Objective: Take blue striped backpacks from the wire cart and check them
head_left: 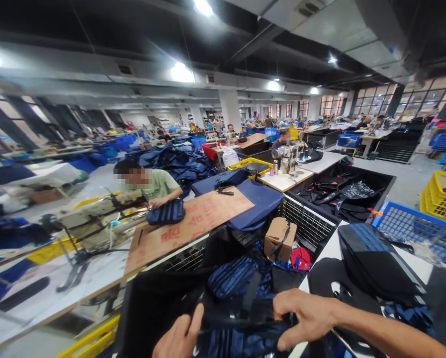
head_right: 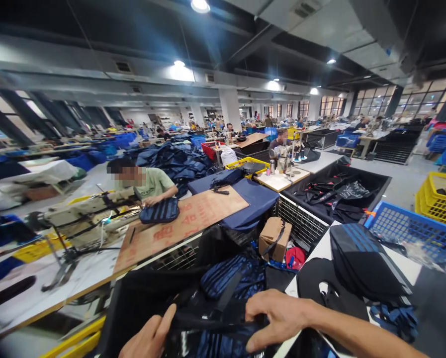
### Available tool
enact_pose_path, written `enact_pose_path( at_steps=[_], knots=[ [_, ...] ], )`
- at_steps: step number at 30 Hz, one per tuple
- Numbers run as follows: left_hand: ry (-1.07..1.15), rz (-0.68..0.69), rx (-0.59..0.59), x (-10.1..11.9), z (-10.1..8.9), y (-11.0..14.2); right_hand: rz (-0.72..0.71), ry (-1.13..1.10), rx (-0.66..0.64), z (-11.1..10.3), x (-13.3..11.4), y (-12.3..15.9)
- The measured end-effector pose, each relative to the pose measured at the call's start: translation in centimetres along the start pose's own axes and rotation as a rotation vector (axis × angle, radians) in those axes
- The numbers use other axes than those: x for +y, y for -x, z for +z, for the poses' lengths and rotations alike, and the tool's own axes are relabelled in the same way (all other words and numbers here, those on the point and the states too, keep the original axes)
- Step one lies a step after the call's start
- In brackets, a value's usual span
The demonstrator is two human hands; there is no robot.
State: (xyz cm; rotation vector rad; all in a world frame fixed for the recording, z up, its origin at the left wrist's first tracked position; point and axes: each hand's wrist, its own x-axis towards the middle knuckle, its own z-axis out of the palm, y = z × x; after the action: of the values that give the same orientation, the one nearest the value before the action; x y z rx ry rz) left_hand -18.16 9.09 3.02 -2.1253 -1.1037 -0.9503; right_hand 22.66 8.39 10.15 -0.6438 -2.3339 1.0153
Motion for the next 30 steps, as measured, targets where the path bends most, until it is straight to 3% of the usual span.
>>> enact_pose_path(
  at_steps=[2,4,8,11,15,20,22,24,27,30],
  knots=[
    [-0.06,0.049,-0.033,-0.3,-0.4,0.4,-0.008,0.092,-0.005,-0.6,0.1,-0.1],
    [-0.124,0.11,-0.099,0.3,-0.9,0.2,0.004,0.323,0.066,-1.4,1.4,-0.6],
    [-0.126,0.127,-0.168,3.7,-1.6,-1.5,0.054,0.845,0.254,-3.6,6.3,-1.5],
    [-0.058,0.054,-0.111,6.3,-2.3,-3.1,0.0,0.956,0.308,-5.0,8.4,-1.7],
    [-0.031,-0.017,-0.071,8.9,-3.4,-5.4,-0.104,0.867,0.362,-4.0,5.8,-2.3],
    [0.123,0.004,-0.099,12.6,-3.0,-7.6,-0.2,0.743,0.069,0.9,1.3,-3.2],
    [0.275,-0.169,-0.094,13.0,-2.2,-7.4,-0.133,0.689,0.087,1.2,0.8,-3.0],
    [0.488,-0.436,-0.176,12.4,-1.5,-6.3,-0.056,0.592,0.195,-0.2,0.9,-2.4],
    [0.741,-0.886,-0.4,11.0,-1.6,-2.9,0.056,0.403,0.413,-4.7,1.8,-1.2],
    [0.849,-1.269,-0.481,10.9,-3.6,1.1,0.214,0.287,0.664,-9.7,3.3,0.5]
  ],
)
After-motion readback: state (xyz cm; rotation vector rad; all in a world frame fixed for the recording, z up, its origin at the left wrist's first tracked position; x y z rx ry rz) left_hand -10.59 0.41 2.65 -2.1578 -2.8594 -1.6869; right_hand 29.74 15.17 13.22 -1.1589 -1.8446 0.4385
